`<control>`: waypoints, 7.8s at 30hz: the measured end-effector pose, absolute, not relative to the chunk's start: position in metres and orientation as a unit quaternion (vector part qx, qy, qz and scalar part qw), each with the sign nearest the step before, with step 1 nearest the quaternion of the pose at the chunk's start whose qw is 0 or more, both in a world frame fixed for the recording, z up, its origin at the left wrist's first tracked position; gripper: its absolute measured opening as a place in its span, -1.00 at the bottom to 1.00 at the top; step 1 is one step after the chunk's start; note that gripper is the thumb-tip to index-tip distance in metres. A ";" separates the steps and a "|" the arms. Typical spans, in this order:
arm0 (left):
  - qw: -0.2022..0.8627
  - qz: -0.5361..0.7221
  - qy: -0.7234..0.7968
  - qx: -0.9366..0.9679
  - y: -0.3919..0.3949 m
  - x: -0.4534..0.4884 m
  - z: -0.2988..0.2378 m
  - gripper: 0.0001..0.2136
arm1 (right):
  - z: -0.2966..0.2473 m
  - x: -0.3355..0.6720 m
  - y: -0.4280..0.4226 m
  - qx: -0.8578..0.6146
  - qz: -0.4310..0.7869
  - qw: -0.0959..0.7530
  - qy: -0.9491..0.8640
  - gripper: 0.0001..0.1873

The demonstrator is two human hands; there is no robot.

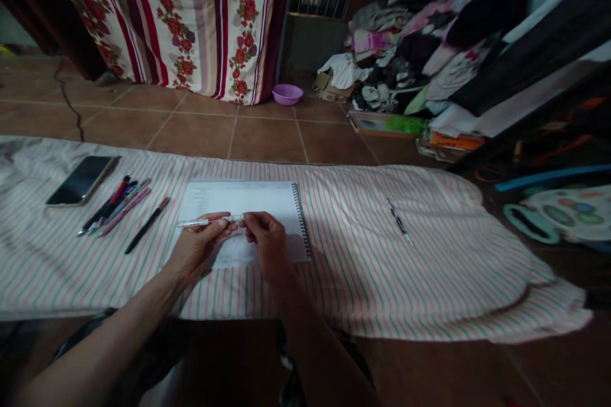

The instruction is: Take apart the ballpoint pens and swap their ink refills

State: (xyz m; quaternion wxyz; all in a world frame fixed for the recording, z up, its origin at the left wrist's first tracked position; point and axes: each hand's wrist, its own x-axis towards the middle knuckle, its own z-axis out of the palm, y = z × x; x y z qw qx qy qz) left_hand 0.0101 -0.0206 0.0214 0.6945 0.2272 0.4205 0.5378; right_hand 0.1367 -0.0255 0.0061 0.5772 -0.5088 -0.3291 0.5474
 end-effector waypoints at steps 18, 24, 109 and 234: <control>0.697 0.576 0.388 0.179 -0.019 0.014 0.020 -0.90 | 0.006 0.136 -0.027 -0.476 0.557 0.589 -0.342 -0.60; 0.695 0.565 0.392 0.210 -0.022 0.014 0.015 -0.80 | 0.010 0.134 -0.028 -0.509 0.543 0.585 -0.322 -0.72; 0.706 0.570 0.399 0.130 -0.017 0.009 0.020 -0.94 | 0.011 0.151 -0.029 -0.526 0.541 0.581 -0.306 -0.74; 0.688 0.576 0.426 0.112 -0.012 -0.001 0.024 -0.82 | 0.006 0.205 -0.024 -0.676 0.080 0.412 -0.605 -0.82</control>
